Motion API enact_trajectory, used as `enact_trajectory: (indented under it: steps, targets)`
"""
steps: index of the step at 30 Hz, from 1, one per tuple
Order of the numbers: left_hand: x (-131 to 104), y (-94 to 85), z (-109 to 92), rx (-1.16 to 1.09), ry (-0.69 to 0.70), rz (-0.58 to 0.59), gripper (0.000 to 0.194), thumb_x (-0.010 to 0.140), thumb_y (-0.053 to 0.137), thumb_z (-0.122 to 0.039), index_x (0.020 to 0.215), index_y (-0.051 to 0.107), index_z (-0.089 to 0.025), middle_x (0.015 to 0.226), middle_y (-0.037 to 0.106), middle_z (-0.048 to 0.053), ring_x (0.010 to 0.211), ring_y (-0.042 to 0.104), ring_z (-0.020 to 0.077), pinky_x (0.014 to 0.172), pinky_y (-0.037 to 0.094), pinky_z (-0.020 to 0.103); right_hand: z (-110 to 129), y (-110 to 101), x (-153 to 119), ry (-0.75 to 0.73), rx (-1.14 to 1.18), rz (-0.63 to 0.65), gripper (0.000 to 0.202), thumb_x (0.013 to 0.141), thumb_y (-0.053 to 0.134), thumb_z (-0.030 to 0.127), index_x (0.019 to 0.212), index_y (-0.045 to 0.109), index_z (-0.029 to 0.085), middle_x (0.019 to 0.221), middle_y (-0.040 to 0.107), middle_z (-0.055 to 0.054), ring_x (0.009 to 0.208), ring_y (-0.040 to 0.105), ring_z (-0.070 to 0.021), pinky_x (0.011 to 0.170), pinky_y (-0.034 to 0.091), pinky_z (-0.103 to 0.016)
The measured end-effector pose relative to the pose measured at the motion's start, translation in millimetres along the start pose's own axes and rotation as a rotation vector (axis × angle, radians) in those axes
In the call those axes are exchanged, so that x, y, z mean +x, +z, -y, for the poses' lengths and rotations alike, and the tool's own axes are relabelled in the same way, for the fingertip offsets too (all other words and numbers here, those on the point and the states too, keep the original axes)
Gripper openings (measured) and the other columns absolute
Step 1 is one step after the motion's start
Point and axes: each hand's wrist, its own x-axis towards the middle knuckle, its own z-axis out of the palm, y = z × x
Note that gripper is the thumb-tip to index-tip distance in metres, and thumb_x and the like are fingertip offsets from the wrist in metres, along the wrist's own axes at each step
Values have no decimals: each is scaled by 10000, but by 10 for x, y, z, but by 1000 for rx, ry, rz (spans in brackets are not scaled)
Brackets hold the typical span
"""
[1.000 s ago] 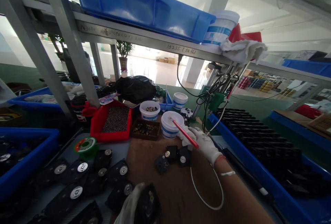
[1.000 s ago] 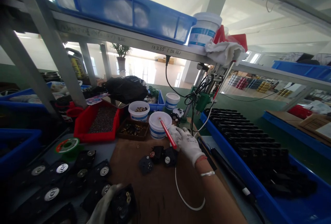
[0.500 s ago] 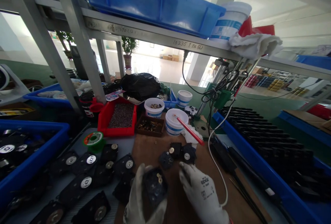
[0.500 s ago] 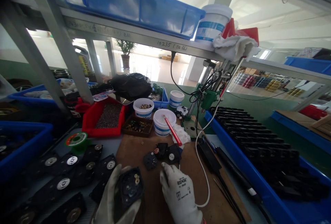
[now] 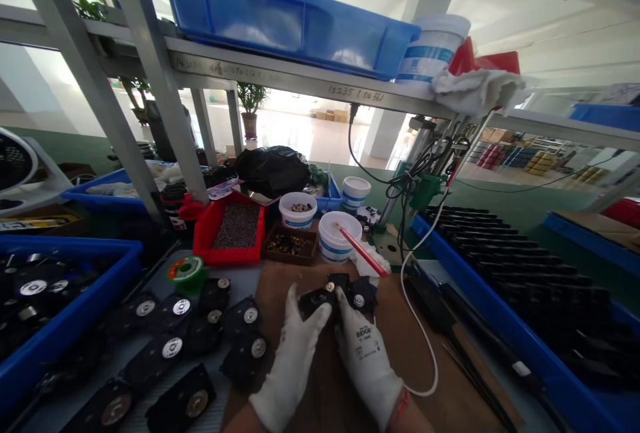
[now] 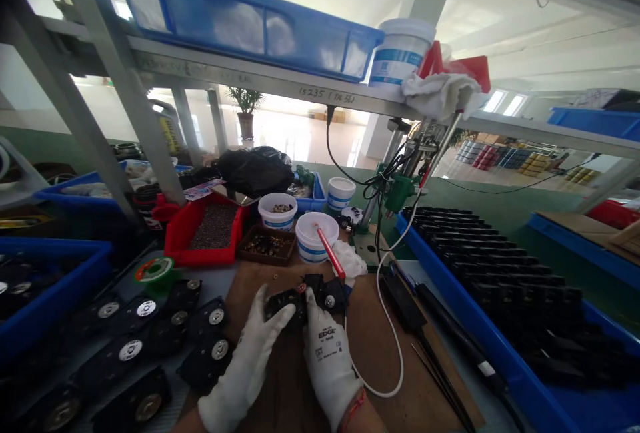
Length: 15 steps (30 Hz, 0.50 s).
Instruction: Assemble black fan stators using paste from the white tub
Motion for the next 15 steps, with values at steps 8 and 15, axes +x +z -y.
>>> enact_trajectory:
  steps: [8, 15]
  targets:
    - [-299, -208, -48, -89, 27, 126, 928, 966, 534, -563, 1650, 32, -187, 1475, 620, 183, 1355, 620, 309, 1148, 531, 429, 216, -119, -130, 118, 344, -53, 740, 904, 526, 135, 1596, 283, 237, 1316, 708, -114, 1201, 708, -228, 1048, 577, -405]
    - [-421, -334, 83, 118, 310, 46, 721, 959, 545, -333, 1610, 238, -281, 1520, 592, 89, 1416, 562, 268, 1167, 507, 403, 451, -424, -274, 335, 757, -357, 570, 1001, 558, 343, 1526, 348, 272, 1187, 695, -85, 1017, 746, -201, 904, 622, -317]
